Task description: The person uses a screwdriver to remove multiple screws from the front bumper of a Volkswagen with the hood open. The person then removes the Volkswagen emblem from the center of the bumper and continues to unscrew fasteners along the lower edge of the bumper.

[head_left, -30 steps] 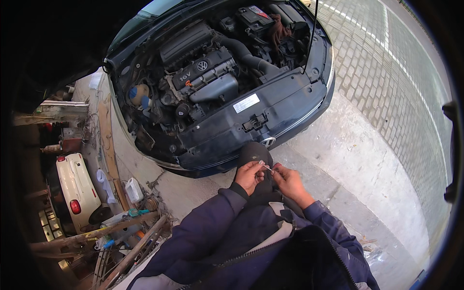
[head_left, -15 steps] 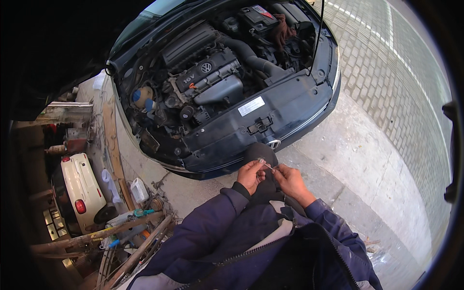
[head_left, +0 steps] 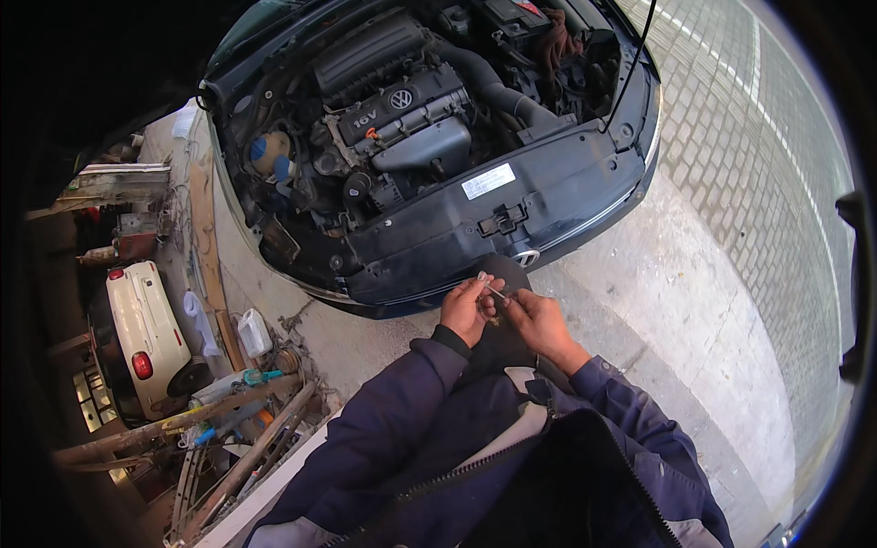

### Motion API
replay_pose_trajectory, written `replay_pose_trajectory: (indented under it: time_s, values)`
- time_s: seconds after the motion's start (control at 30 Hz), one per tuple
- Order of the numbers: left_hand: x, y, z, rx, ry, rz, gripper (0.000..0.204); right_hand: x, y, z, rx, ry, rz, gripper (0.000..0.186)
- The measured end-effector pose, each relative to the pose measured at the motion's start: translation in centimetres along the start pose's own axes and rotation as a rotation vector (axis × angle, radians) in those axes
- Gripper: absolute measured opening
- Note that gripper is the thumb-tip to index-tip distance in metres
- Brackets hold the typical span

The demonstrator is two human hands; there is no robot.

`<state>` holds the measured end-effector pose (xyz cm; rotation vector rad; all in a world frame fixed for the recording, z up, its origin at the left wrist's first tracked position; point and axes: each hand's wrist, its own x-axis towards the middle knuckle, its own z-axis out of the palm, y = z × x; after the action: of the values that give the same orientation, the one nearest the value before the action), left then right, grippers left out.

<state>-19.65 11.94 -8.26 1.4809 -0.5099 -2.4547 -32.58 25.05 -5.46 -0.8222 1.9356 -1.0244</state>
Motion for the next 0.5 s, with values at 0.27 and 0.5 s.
replay_pose_trajectory:
  time_s: [0.27,0.5]
  values:
    - [1.0,0.8,0.1,-0.066,-0.024,-0.034,0.017,1.2,-0.2,0.5,0.113,-0.02,0.1,0.026]
    - [1.6,1.3,-0.8,-0.079,0.004,-0.01,0.017,2.5,-0.1,1.1,0.118,-0.051,0.077,0.024]
